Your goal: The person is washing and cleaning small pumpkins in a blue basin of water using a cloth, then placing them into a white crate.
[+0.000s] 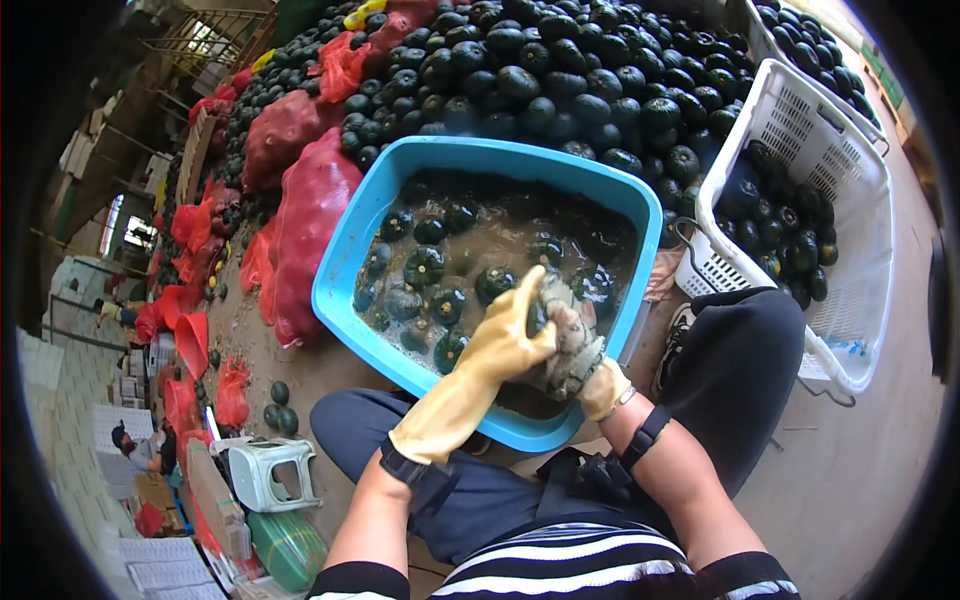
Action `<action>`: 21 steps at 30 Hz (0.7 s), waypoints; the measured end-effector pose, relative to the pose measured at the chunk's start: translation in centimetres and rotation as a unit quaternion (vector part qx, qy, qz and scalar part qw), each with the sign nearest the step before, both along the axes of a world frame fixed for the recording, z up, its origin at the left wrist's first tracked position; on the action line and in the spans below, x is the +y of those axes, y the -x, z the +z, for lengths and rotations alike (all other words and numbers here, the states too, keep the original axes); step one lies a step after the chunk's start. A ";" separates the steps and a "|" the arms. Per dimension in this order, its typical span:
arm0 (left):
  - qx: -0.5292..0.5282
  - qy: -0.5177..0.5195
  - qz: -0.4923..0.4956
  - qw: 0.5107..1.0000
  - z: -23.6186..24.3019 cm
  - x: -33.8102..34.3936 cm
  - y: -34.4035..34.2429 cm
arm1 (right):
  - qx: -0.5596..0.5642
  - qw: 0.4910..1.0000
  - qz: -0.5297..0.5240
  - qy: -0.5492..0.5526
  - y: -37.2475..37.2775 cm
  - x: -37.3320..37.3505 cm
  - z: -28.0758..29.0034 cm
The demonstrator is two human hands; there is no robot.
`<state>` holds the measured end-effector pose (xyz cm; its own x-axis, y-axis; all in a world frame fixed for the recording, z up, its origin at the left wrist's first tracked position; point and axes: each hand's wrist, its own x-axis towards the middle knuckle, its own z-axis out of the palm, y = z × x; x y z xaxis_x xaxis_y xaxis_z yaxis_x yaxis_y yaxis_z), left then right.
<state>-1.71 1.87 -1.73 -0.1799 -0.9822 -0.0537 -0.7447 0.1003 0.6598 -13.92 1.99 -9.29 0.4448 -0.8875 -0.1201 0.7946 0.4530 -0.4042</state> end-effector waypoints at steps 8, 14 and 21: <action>0.143 0.203 0.128 0.960 -3.3 -0.1 1.6 | -0.104 0.985 -0.054 -0.128 -1.1 -0.4 -2.3; 0.160 -0.160 0.152 0.962 0.1 1.8 0.2 | 0.660 0.609 -0.249 0.363 3.0 -4.2 -1.8; 0.254 -0.086 0.178 0.947 -0.9 -1.2 -1.1 | 0.004 0.986 -0.074 0.149 -1.1 -1.2 0.8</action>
